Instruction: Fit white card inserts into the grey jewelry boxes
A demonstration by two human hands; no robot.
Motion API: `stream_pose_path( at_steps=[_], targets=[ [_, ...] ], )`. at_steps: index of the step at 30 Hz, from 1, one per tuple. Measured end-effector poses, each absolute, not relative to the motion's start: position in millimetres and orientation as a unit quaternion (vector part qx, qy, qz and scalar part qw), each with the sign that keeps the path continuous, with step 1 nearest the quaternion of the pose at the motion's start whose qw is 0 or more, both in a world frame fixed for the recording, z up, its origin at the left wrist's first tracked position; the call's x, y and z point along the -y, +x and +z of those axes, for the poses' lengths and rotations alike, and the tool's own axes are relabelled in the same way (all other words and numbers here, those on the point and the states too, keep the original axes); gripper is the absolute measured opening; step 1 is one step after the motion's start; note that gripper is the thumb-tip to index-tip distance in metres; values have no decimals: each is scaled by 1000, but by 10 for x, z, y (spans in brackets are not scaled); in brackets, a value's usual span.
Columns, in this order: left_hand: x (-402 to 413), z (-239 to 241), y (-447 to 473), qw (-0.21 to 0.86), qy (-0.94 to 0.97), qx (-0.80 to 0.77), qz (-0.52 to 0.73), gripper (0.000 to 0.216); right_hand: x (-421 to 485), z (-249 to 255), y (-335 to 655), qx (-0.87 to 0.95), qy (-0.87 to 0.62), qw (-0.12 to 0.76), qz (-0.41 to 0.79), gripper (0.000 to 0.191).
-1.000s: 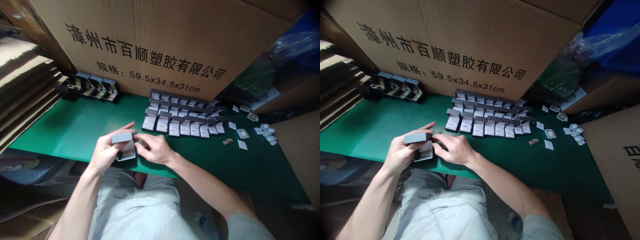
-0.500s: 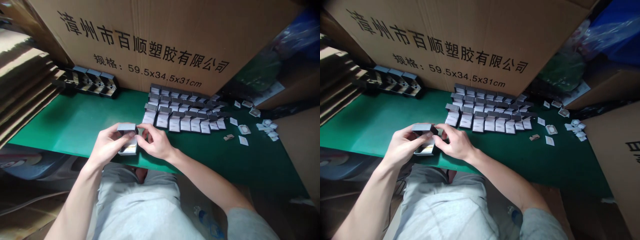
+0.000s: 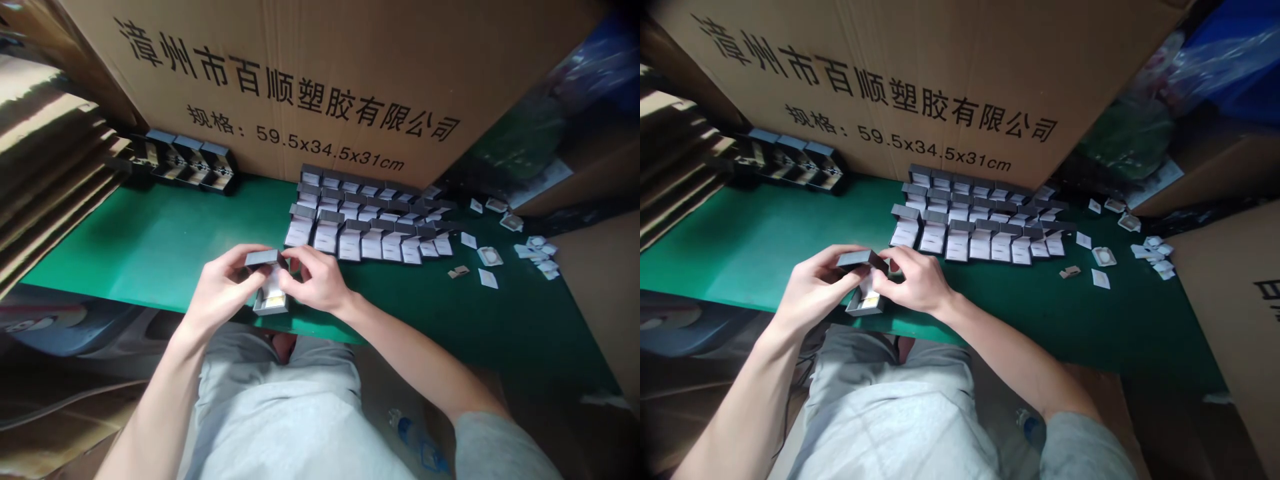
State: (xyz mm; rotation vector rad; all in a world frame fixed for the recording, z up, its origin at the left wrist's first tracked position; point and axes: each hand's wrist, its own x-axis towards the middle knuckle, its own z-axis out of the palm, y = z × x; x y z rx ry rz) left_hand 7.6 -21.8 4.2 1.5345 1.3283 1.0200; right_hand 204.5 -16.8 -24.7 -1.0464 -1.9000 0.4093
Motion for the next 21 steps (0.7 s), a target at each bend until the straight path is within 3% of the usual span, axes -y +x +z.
stream_pose_path(
  at_steps=[5,13,21],
  targets=[
    [213,-43,12,430,650,-507,367,28,150,-122,2196,813,-369,419,165,32],
    [208,7,10,486,636,-495,339,48,208,-152,2205,806,-374,371,269,54],
    [180,46,55,465,620,-516,364,37,186,-111,2247,816,-349,352,299,50]
  ],
)
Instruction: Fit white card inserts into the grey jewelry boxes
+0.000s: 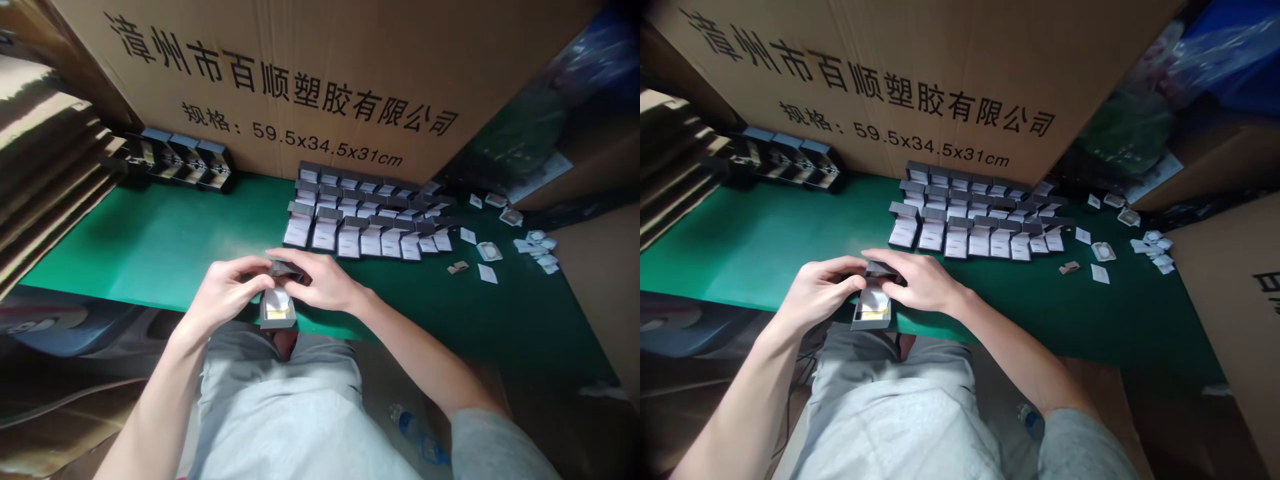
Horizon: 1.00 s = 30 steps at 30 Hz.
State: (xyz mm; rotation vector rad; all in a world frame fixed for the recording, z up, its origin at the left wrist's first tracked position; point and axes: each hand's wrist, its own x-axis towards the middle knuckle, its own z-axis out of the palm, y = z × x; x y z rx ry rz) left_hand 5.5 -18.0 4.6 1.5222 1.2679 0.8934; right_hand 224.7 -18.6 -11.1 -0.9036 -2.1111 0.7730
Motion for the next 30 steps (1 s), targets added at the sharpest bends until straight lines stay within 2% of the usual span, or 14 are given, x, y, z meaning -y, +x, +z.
stream_pose_path(
  at_steps=[10,15,18,22,25,30],
  targets=[
    [203,4,60,426,654,-502,373,27,233,-199,2173,826,-371,356,232,41],
    [229,4,70,432,643,-508,377,24,250,-222,2131,819,-364,373,242,34],
    [219,-33,51,471,614,-494,396,37,241,-204,2112,802,-374,402,236,34],
    [173,-82,9,527,567,-435,460,60,207,-157,2117,736,-441,471,206,20],
    [162,-63,-2,553,587,-410,426,74,189,-125,2130,674,-499,500,214,13],
    [202,1,25,527,608,-457,379,69,180,-100,2128,655,-512,502,241,11]
  ],
)
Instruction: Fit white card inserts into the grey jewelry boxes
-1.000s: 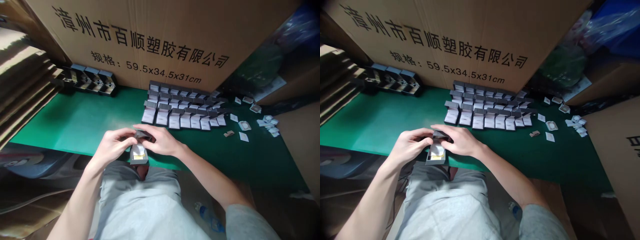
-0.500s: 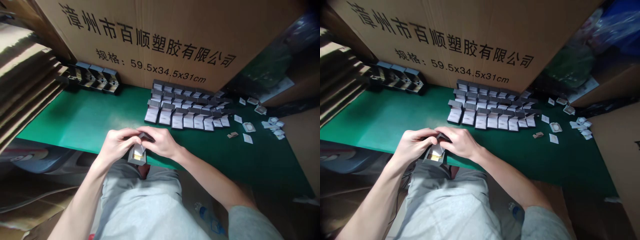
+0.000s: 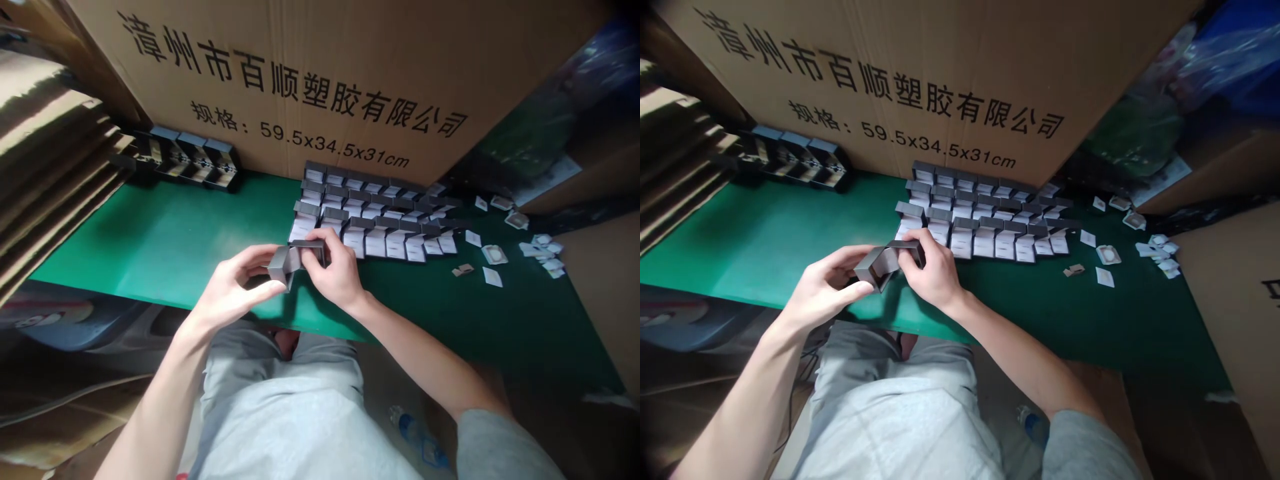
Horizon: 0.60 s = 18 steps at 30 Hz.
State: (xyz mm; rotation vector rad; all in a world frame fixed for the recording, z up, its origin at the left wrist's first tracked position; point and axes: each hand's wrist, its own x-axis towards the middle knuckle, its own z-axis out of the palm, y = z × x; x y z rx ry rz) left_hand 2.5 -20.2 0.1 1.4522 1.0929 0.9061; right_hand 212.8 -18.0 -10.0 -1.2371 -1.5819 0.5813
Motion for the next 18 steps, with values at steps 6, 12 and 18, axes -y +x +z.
stream_pose_path(
  at_steps=[6,12,18],
  targets=[
    [208,-38,15,521,609,-449,395,65,154,-125,2132,671,-496,490,251,14],
    [209,-30,-10,533,611,-431,396,63,161,-142,2147,698,-481,475,236,23],
    [211,-24,-14,533,607,-444,387,66,164,-153,2143,696,-482,478,232,22]
  ],
)
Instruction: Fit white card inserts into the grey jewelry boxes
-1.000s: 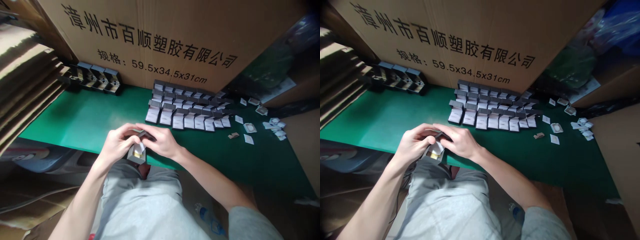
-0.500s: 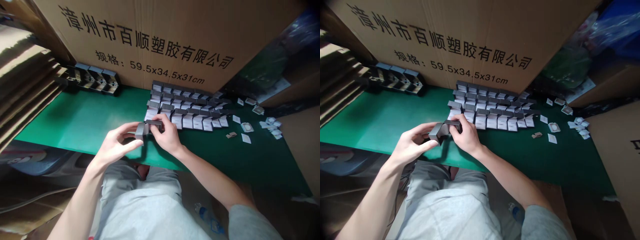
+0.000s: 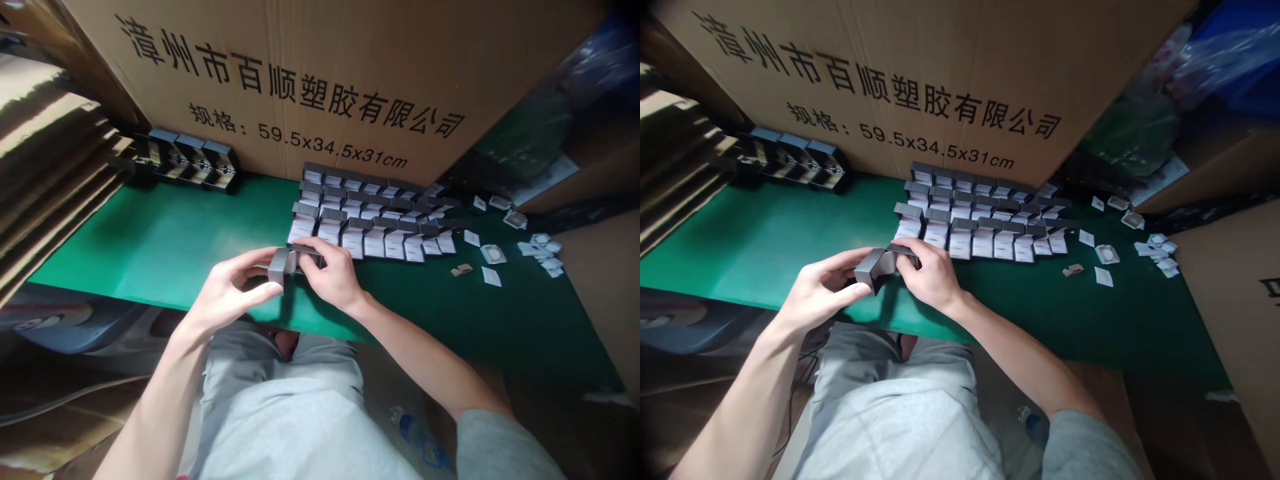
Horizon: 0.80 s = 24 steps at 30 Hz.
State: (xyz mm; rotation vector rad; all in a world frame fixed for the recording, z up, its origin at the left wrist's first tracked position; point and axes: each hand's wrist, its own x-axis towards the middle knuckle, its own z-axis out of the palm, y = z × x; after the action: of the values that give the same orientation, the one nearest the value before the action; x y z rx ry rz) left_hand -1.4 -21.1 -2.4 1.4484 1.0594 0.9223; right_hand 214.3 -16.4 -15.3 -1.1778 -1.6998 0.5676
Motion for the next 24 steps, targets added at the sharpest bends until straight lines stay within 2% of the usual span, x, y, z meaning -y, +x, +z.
stream_pose_path(
  at_steps=[9,14,24],
  targets=[
    [205,58,30,511,575,-492,407,69,147,-160,2113,682,-474,470,299,30],
    [197,5,7,510,598,-454,420,59,166,-135,2127,697,-461,447,320,39],
    [200,22,11,507,603,-461,409,61,170,-141,2132,700,-460,438,326,37]
  ],
)
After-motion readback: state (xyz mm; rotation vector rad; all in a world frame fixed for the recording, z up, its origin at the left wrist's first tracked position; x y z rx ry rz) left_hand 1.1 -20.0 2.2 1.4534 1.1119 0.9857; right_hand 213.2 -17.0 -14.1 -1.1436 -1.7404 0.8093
